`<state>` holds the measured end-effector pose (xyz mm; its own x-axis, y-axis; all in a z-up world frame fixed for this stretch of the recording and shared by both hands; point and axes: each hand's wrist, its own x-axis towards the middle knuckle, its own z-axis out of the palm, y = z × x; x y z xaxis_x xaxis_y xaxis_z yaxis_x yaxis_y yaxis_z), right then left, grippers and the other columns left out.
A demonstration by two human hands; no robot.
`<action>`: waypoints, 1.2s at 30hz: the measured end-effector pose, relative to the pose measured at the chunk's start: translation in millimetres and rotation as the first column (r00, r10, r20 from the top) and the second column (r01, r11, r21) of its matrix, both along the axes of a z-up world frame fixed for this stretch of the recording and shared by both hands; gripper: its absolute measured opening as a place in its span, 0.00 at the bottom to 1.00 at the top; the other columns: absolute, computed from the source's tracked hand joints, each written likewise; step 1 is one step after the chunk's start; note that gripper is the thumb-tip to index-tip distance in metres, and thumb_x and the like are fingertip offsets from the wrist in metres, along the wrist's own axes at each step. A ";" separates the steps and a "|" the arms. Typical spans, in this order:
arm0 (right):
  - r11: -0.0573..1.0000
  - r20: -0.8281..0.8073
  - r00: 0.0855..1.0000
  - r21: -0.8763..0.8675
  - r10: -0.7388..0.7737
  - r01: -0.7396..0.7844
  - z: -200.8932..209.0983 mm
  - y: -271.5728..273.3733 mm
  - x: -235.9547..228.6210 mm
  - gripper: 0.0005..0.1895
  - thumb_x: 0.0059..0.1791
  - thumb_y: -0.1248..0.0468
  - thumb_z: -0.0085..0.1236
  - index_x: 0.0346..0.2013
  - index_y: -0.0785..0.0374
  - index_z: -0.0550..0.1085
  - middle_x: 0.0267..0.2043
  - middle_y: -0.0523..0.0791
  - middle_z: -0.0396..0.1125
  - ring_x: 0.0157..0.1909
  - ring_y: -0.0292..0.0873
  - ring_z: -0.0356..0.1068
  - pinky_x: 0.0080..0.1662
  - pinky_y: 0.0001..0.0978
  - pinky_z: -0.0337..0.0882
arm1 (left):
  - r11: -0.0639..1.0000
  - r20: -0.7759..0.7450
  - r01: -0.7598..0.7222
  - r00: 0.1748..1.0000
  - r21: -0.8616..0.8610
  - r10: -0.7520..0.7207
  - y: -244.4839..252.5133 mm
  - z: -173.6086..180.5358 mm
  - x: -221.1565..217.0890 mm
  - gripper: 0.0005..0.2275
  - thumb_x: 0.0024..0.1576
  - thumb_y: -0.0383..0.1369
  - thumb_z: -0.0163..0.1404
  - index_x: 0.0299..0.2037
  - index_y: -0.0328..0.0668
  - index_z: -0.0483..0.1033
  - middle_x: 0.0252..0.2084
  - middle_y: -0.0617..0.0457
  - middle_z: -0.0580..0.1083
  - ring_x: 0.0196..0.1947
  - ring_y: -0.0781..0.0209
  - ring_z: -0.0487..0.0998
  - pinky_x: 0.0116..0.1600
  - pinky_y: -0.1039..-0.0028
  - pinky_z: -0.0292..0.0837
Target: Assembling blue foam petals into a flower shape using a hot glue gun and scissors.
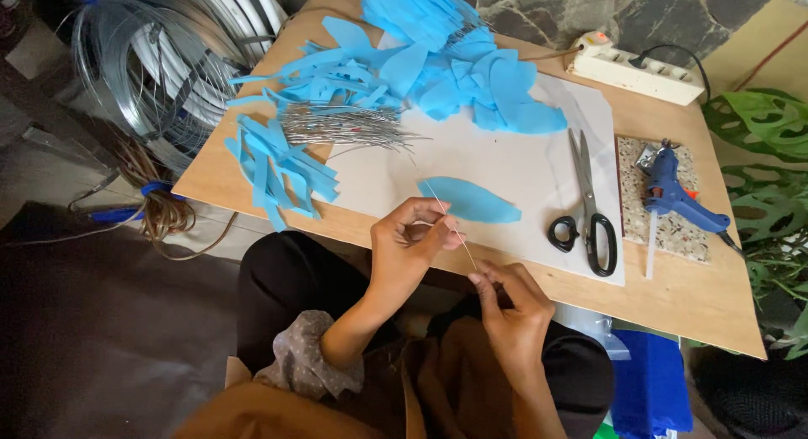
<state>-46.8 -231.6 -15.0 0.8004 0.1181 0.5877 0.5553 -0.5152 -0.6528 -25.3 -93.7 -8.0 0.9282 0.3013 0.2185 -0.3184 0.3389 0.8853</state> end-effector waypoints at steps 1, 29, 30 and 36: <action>1.000 0.016 1.000 0.005 0.000 0.000 -0.2 0.2 -1.1 0.07 0.42 0.68 0.55 0.34 0.65 0.74 0.28 0.43 0.66 0.29 0.34 0.65 0.35 0.22 0.64 | 1.000 0.000 0.002 1.000 0.015 -0.002 0.2 0.2 0.2 0.07 0.50 0.29 0.49 0.35 0.34 0.70 0.24 0.47 0.72 0.25 0.56 0.79 0.35 0.74 0.79; 0.962 0.120 0.965 -0.117 -0.232 0.246 -2.5 -76.5 11.5 0.04 0.48 0.71 0.53 0.37 0.67 0.73 0.30 0.47 0.65 0.31 0.39 0.62 0.35 0.27 0.60 | -0.070 0.451 -0.446 0.887 0.892 0.094 2.5 -41.9 31.2 0.26 0.54 0.52 0.32 0.49 0.40 0.69 0.46 0.40 0.65 0.48 0.41 0.64 0.58 0.41 0.47; 0.961 0.093 0.973 -0.162 -0.213 0.226 1.3 -73.6 13.3 0.05 0.47 0.72 0.54 0.37 0.67 0.74 0.29 0.45 0.65 0.28 0.38 0.60 0.34 0.26 0.59 | -0.082 0.411 -0.407 0.911 0.910 0.033 9.1 -41.4 35.3 0.24 0.53 0.51 0.36 0.49 0.42 0.68 0.49 0.44 0.64 0.51 0.44 0.61 0.58 0.42 0.47; 0.965 0.048 0.989 -0.215 -0.143 0.150 10.0 -48.2 26.7 0.08 0.45 0.73 0.54 0.38 0.65 0.75 0.28 0.44 0.63 0.26 0.38 0.61 0.33 0.26 0.60 | -0.088 0.451 -0.462 0.884 0.882 -0.121 32.1 -35.1 47.2 0.21 0.54 0.49 0.40 0.45 0.39 0.70 0.45 0.43 0.66 0.54 0.45 0.62 0.61 0.50 0.48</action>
